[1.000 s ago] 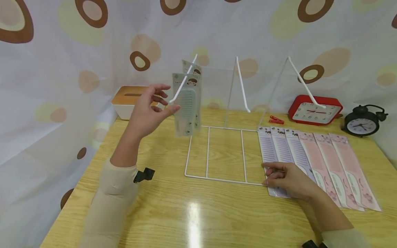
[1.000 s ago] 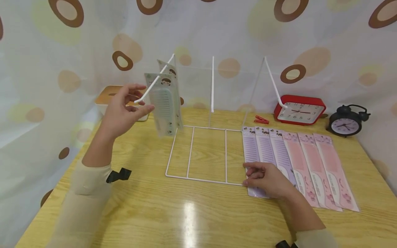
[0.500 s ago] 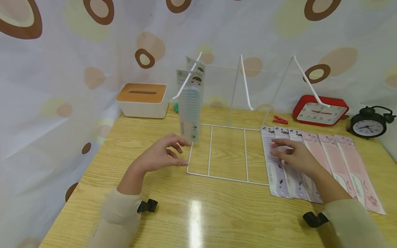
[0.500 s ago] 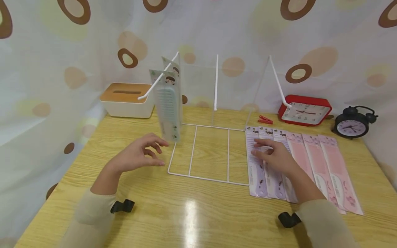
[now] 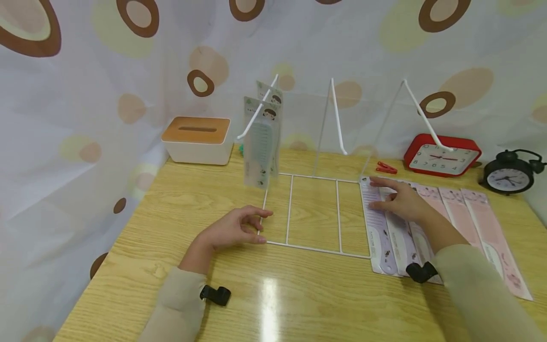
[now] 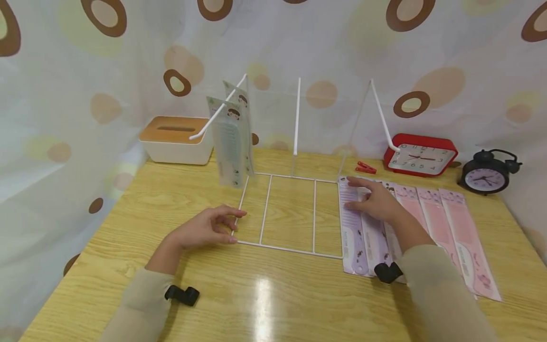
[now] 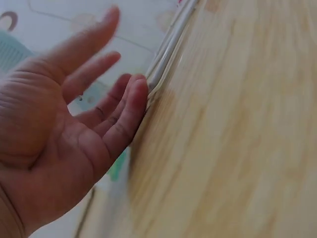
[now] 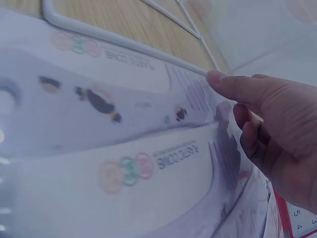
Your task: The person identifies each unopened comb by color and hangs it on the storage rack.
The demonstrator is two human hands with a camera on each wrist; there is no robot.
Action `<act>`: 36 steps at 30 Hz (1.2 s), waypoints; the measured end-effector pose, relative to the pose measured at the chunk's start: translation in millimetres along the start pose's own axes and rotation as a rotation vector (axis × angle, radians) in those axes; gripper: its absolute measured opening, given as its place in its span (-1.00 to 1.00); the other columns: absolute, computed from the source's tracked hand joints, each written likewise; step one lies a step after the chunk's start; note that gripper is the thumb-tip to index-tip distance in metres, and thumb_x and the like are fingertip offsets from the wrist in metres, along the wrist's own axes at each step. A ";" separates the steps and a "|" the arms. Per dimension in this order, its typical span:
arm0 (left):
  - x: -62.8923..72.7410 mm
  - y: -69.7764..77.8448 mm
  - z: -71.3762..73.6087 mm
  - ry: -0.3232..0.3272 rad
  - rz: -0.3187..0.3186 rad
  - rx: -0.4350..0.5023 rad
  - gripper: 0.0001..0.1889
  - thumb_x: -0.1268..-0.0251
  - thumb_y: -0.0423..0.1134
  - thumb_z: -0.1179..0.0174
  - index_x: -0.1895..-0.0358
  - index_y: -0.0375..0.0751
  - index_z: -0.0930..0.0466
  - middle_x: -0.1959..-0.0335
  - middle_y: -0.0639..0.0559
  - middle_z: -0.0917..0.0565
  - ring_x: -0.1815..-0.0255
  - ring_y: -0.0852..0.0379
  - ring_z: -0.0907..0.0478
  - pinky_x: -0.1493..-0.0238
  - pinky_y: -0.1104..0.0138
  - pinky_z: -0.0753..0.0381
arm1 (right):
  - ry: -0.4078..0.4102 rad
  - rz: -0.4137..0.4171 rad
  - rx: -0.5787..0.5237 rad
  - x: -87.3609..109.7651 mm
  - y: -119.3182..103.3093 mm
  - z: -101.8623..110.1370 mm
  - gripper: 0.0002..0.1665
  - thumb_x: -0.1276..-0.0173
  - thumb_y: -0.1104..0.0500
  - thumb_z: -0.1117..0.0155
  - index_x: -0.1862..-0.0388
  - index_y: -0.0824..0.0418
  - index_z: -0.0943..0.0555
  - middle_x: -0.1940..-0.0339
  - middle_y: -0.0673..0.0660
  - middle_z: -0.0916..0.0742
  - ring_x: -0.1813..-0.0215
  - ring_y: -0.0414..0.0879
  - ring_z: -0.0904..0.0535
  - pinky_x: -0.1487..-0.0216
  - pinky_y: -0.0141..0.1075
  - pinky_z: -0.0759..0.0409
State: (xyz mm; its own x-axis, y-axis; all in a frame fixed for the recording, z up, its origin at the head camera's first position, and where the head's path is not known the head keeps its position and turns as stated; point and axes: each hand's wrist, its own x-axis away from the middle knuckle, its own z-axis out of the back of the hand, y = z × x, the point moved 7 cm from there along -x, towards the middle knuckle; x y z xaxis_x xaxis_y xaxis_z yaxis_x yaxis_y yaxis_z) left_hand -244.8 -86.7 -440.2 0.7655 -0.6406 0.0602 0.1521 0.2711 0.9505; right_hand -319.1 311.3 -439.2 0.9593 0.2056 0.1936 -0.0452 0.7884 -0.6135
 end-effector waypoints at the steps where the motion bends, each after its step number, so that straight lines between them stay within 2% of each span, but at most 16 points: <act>1: -0.6 -2.7 0.2 -0.001 -0.001 -0.001 -0.32 -0.20 -0.36 -0.41 -0.41 -0.27 -0.39 -0.38 -0.23 -0.44 -0.13 -0.11 -0.53 -0.01 0.34 -0.66 | -0.009 -0.006 0.002 -1.7 2.0 0.9 0.06 -0.22 -0.17 -0.48 -0.61 -0.04 -0.19 -0.54 0.24 -0.37 -0.08 0.17 -0.50 -0.13 0.01 -0.51; 3: -1.4 -8.5 1.2 0.007 0.005 -0.005 -0.34 -0.20 -0.36 -0.41 -0.39 -0.26 -0.41 -0.33 -0.22 -0.47 -0.09 -0.04 -0.55 0.02 0.37 -0.67 | -0.022 -0.001 0.014 -5.1 4.3 2.7 0.11 -0.16 -0.18 -0.53 -0.61 -0.03 -0.19 -0.53 0.25 -0.37 0.17 0.05 -0.48 0.07 -0.16 -0.48; 6: -1.5 -15.1 4.1 0.037 0.018 0.022 -0.35 -0.18 -0.40 -0.41 -0.37 -0.29 -0.43 -0.27 -0.25 -0.48 0.00 0.07 -0.58 0.07 0.38 -0.69 | -0.031 0.012 0.054 -10.3 6.8 5.1 0.22 -0.06 -0.24 -0.56 -0.62 -0.01 -0.16 -0.49 0.29 -0.40 0.36 0.01 -0.41 0.25 -0.22 -0.37; 9: 0.1 -20.7 6.5 0.076 0.039 0.052 -0.35 -0.16 -0.44 -0.42 -0.36 -0.32 -0.44 -0.29 -0.25 -0.47 0.07 0.13 -0.60 0.09 0.38 -0.70 | -0.050 0.001 0.091 -14.7 8.6 3.7 0.33 0.02 -0.31 -0.58 -0.64 0.00 -0.11 -0.53 0.38 -0.31 0.02 0.22 -0.51 -0.10 0.05 -0.51; 10: 0.2 -21.6 7.6 0.093 0.043 0.049 -0.35 -0.15 -0.43 -0.43 -0.36 -0.32 -0.45 -0.30 -0.24 -0.47 0.08 0.13 -0.61 0.10 0.37 -0.70 | -0.056 -0.006 0.103 -15.8 9.2 3.4 0.36 0.05 -0.34 -0.58 -0.64 0.00 -0.09 -0.55 0.40 -0.27 -0.15 0.32 -0.46 -0.23 0.21 -0.44; 12: 0.0 -22.7 9.9 0.131 0.053 0.026 -0.35 -0.14 -0.41 -0.45 -0.35 -0.29 -0.48 -0.34 -0.20 -0.48 0.09 0.14 -0.62 0.10 0.38 -0.70 | -0.066 -0.014 0.120 -17.1 9.9 3.4 0.40 0.08 -0.36 -0.58 -0.64 0.04 -0.08 -0.57 0.43 -0.18 -0.43 0.45 -0.23 -0.37 0.41 -0.17; 14: -0.5 -23.0 11.9 0.167 0.057 0.003 -0.37 -0.13 -0.38 -0.46 -0.33 -0.27 -0.51 -0.32 -0.19 -0.51 0.11 0.12 -0.63 0.10 0.38 -0.71 | -0.072 -0.018 0.129 -17.8 9.9 3.9 0.43 0.10 -0.37 -0.58 -0.64 0.06 -0.08 -0.58 0.44 -0.16 -0.52 0.52 -0.05 -0.38 0.47 -0.07; 16: -1.2 -23.2 13.5 0.198 0.063 -0.018 -0.38 -0.12 -0.37 -0.47 -0.31 -0.28 -0.53 -0.34 -0.17 -0.51 0.11 0.10 -0.64 0.09 0.38 -0.71 | -0.060 -0.005 0.138 -18.8 9.1 5.5 0.42 0.11 -0.37 -0.59 -0.62 0.11 -0.11 -0.57 0.45 -0.17 -0.49 0.52 -0.10 -0.37 0.46 -0.10; 18: -1.5 -23.4 13.7 0.210 0.070 -0.020 -0.39 -0.12 -0.38 -0.47 -0.30 -0.30 -0.54 -0.35 -0.17 -0.50 0.10 0.08 -0.65 0.07 0.38 -0.71 | -0.045 0.002 0.151 -19.9 9.3 7.3 0.40 0.12 -0.38 -0.59 -0.61 0.10 -0.15 -0.54 0.45 -0.20 -0.36 0.44 -0.30 -0.30 0.38 -0.30; 20: -2.0 -24.4 13.0 0.211 0.078 -0.019 -0.40 -0.12 -0.39 -0.46 -0.29 -0.32 -0.54 -0.39 -0.14 -0.47 0.09 0.07 -0.65 0.06 0.38 -0.71 | -0.027 0.011 0.164 -21.3 10.1 8.9 0.37 0.13 -0.40 -0.58 -0.60 0.08 -0.19 -0.50 0.44 -0.23 -0.15 0.31 -0.44 -0.14 0.18 -0.51; 22: -1.5 -24.3 12.4 0.211 0.082 -0.020 -0.40 -0.12 -0.40 -0.46 -0.29 -0.34 -0.54 -0.42 -0.12 -0.46 0.07 0.07 -0.64 0.06 0.39 -0.71 | -0.002 0.015 0.175 -22.2 10.5 11.2 0.33 0.12 -0.39 -0.58 -0.58 0.05 -0.24 -0.44 0.43 -0.25 0.06 0.16 -0.46 0.09 -0.06 -0.56; 24: -0.7 -23.7 12.3 0.211 0.081 -0.024 -0.41 -0.13 -0.40 -0.45 -0.28 -0.35 -0.54 -0.43 -0.10 -0.45 0.06 0.06 -0.64 0.06 0.40 -0.71 | 0.022 0.012 0.171 -22.6 10.1 13.4 0.27 0.08 -0.35 -0.59 -0.57 0.02 -0.27 -0.38 0.40 -0.27 0.14 0.10 -0.47 0.23 -0.22 -0.51; 26: 0.0 -22.7 12.4 0.209 0.077 -0.023 -0.42 -0.13 -0.41 -0.45 -0.27 -0.36 -0.54 -0.43 -0.09 -0.45 0.05 0.05 -0.64 0.05 0.41 -0.70 | 0.048 0.005 0.145 -22.6 10.2 15.1 0.17 0.00 -0.27 -0.60 -0.55 0.00 -0.30 -0.31 0.34 -0.33 0.18 0.06 -0.47 0.28 -0.28 -0.48; 29: 0.8 -21.5 12.5 0.197 0.070 -0.018 -0.41 -0.10 -0.41 -0.47 -0.26 -0.37 -0.55 -0.45 -0.07 -0.43 0.01 0.03 -0.62 0.00 0.40 -0.69 | 0.113 -0.002 0.074 -21.1 12.7 18.9 0.01 -0.11 -0.11 -0.59 -0.52 0.00 -0.36 -0.09 0.27 -0.44 0.24 0.03 -0.45 0.35 -0.30 -0.45; 31: 1.6 -20.8 12.2 0.185 0.068 -0.014 -0.39 -0.09 -0.38 -0.49 -0.27 -0.36 -0.54 -0.46 -0.06 -0.43 -0.01 0.04 -0.62 -0.03 0.39 -0.68 | 0.163 -0.020 0.021 -19.7 16.6 19.9 -0.12 -0.22 -0.01 -0.53 -0.50 0.00 -0.40 -0.05 0.24 -0.49 0.22 0.03 -0.43 0.37 -0.32 -0.44; 36: 1.8 -21.4 10.8 0.164 0.066 -0.023 -0.39 -0.09 -0.33 -0.50 -0.26 -0.33 -0.56 -0.45 -0.04 -0.44 0.00 0.09 -0.63 -0.05 0.39 -0.67 | 0.264 -0.085 -0.071 -15.8 25.8 21.0 -0.38 -0.40 0.08 -0.35 -0.43 -0.01 -0.48 -0.13 0.21 -0.52 0.06 0.04 -0.38 0.32 -0.40 -0.44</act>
State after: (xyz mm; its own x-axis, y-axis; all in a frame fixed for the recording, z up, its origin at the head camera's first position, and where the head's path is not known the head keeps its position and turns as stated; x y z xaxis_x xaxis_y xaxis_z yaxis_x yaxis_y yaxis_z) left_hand -253.4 -101.4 -457.1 0.8656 -0.4957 0.0701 0.1107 0.3262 0.9388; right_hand -341.3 340.6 -442.0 0.9986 -0.0249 0.0456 0.0488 0.7518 -0.6576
